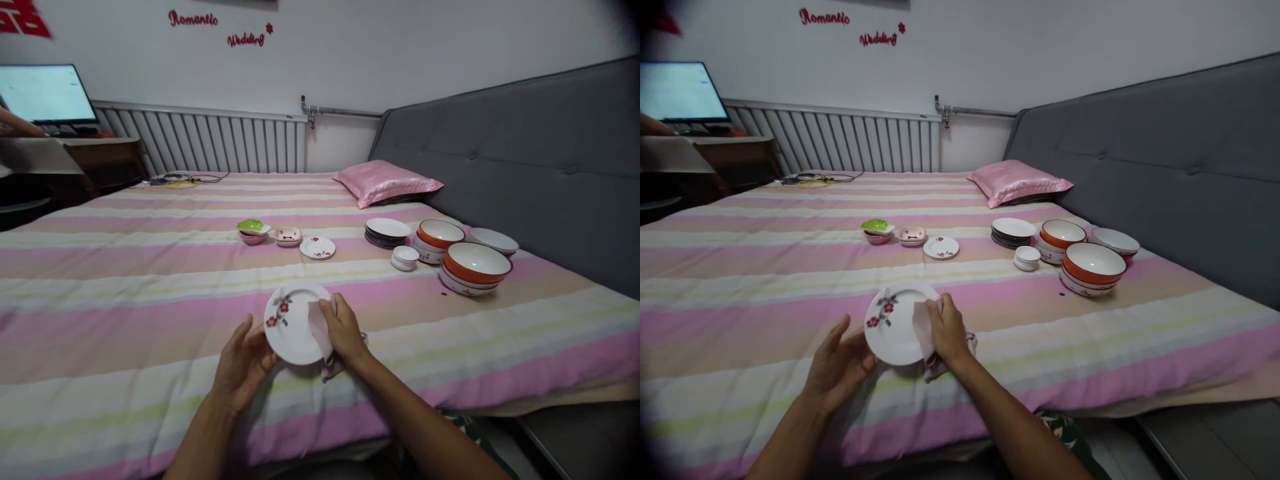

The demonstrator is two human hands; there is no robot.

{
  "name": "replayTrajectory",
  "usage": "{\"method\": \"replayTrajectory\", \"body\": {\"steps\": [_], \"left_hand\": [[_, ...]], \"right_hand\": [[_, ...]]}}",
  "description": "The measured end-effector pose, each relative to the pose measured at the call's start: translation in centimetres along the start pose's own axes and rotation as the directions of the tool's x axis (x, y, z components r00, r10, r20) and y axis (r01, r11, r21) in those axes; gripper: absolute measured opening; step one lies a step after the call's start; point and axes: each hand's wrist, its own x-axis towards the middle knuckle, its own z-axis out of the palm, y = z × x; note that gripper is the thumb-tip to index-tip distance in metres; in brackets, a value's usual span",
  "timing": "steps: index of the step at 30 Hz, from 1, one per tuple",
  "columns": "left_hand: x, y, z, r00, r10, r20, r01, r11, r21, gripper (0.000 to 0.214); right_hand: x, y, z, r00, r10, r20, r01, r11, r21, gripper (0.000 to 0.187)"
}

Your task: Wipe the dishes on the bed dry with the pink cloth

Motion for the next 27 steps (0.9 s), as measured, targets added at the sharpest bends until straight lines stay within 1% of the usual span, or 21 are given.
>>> {"method": "replayTrajectory", "body": {"steps": [1,2,4,6,8,10,15,18,21,24,27], "left_hand": [[0.1,-0.6,0.2,1.000,0.029,0.006,-0.029,0.999,0.028,0.025],[0.1,-1.3,0.5,0.999,0.046,-0.012,-0.045,0.997,0.070,0.021],[0.4,-3.1,0.9,0.998,0.060,-0.014,-0.055,0.970,0.236,0.032],[0.7,-4.7,1.1,0.996,0.068,-0.055,-0.047,0.947,0.318,0.043],[1.0,-5.6,1.1,0.994,0.065,-0.086,-0.032,0.941,0.335,0.046],[1.1,-5.8,1.0,0.993,0.083,-0.087,-0.050,0.945,0.322,0.042],[1.2,-5.2,0.8,0.982,0.175,-0.071,-0.151,0.953,0.263,0.027],[1.4,-5.2,0.7,0.973,0.217,-0.072,-0.198,0.957,0.213,0.027],[1.7,-5.2,0.5,0.964,0.261,-0.055,-0.247,0.950,0.192,0.031],[1.7,-5.3,0.5,0.955,0.291,-0.064,-0.266,0.929,0.259,0.024],[1.4,-5.1,0.6,0.950,0.305,-0.070,-0.255,0.885,0.391,0.014]], "right_hand": [[0.1,0.4,0.2,0.997,0.054,-0.051,-0.053,0.999,0.006,0.028],[0.1,0.7,0.4,0.992,0.092,-0.087,-0.092,0.996,0.006,0.029],[0.0,1.0,0.7,0.984,0.127,-0.122,-0.129,0.992,-0.004,0.028],[-0.3,1.0,0.9,0.986,0.126,-0.112,-0.128,0.992,-0.011,0.027],[-0.5,0.7,1.0,0.990,0.114,-0.078,-0.115,0.993,-0.005,0.027],[-0.8,0.2,0.9,0.995,0.087,-0.040,-0.087,0.996,0.021,0.027],[-1.1,-1.0,0.4,0.996,-0.024,0.087,0.012,0.991,0.130,0.022],[-1.1,-0.9,0.4,0.988,-0.071,0.134,0.046,0.982,0.184,0.024],[-0.9,-0.4,0.8,0.981,-0.075,0.180,0.029,0.968,0.249,0.024],[-0.9,0.0,1.3,0.978,-0.038,0.204,-0.028,0.949,0.313,0.023],[-1.0,0.2,1.6,0.986,0.000,0.166,-0.058,0.939,0.340,0.025]]}}
